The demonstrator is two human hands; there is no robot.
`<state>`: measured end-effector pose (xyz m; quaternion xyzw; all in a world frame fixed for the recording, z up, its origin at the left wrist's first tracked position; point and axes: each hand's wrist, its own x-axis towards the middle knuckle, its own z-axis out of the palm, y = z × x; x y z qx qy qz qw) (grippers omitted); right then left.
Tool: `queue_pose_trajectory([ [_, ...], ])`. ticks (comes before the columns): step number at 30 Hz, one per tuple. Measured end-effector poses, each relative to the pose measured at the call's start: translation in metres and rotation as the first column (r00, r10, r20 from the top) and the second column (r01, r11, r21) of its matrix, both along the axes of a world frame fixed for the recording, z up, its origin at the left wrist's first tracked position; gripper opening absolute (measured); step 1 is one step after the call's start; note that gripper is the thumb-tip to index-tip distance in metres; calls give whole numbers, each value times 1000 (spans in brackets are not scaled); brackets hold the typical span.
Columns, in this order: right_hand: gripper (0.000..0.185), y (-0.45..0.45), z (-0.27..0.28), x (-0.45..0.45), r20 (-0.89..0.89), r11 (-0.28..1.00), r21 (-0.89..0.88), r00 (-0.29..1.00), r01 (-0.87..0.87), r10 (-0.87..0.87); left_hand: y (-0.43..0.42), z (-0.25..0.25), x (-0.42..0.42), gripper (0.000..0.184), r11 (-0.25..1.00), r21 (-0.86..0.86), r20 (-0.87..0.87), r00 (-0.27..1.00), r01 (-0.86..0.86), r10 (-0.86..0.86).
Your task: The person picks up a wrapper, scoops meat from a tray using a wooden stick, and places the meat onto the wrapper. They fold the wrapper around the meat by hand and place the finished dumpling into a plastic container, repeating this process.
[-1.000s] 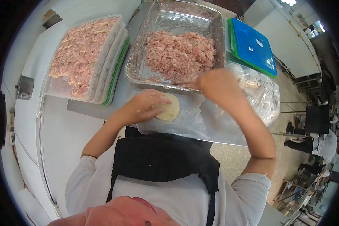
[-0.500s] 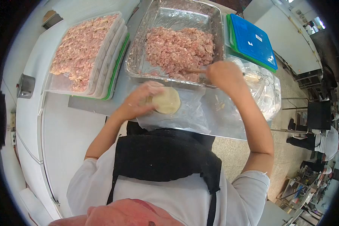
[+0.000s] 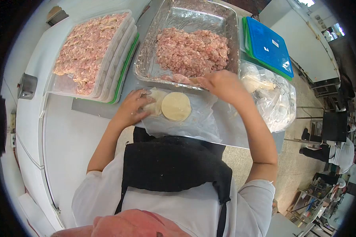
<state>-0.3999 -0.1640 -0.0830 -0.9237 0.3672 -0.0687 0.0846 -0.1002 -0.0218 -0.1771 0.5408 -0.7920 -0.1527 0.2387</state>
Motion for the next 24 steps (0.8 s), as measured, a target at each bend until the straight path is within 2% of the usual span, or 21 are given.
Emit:
queue_pose_trajectory([
  [1,41,-2,6,-1,-2,1000,-1,1000,-1,1,1,3,-2,31,998,-61,14,1000,18,-17],
  [3,37,-6,24,-3,-154,993,-95,984,76,-90,-3,-5,2,25,998,-59,-22,1000,7,-8],
  [4,37,-3,17,0,-156,992,-98,984,76,-91,-6,-8,4,20,998,-60,-53,999,-2,-1],
  [5,34,4,4,4,-310,994,-95,947,55,-82,-8,-9,5,20,998,-63,-53,999,0,-3],
  [6,32,7,-3,6,-458,996,-87,886,35,-71,-9,-7,5,19,999,13,-135,990,-39,40],
  [7,32,6,-1,5,-462,995,-90,884,37,-75,-10,-5,4,17,993,92,-214,973,-70,89],
  [8,32,5,2,3,-263,999,-49,964,9,-22,-10,-2,3,17,994,89,-219,972,-66,84],
  [9,32,3,6,2,-50,1000,-15,998,-27,27,-9,2,2,16,984,111,-324,931,-138,167],
  [10,32,0,13,4,-54,1000,-14,998,-26,26,-8,5,2,15,968,143,-421,872,-208,250],
  [11,30,-5,21,7,-94,994,-112,995,5,-16,-10,8,2,15,967,148,-421,871,-208,252],
  [12,29,-9,23,10,-128,978,-207,990,34,-61,-12,11,3,15,991,15,-313,940,-134,132],
  [13,29,-12,15,13,-127,979,-202,990,35,-62,-14,13,3,16,993,-109,-184,983,-39,19],
  [14,29,-14,2,16,-257,968,-252,964,-4,-63,-13,12,-1,16,993,-108,-184,983,-39,18],
  [15,28,-14,-4,21,-382,953,-298,921,-50,-71,-11,10,-5,17,992,-128,-112,994,-21,7],
  [16,28,-6,-4,26,-382,953,-300,922,-51,-71,-10,7,-7,19,989,-147,-39,999,-3,-2],
  [17,28,9,-3,30,-362,966,-242,932,-92,-2,-11,4,-5,19,989,-149,-38,999,-5,-1],
  [19,30,15,-1,28,-304,973,-173,948,-153,95,-16,-1,-1,22,999,-48,5,1000,17,-17],
  [20,30,7,5,24,-303,973,-174,949,-149,91,-17,-1,-1,22,999,-49,6,1000,21,-21],
  [22,33,-11,15,18,-289,985,-145,956,-93,48,-18,-1,0,22,1000,9,-237,971,-29,31],
  [23,33,-11,14,21,-289,986,-143,956,-91,46,-18,-1,1,22,1000,12,-237,971,-27,29],
  [24,33,-9,12,27,-363,995,-84,931,-58,24,-18,-2,2,22,998,5,-312,948,-61,60],
])
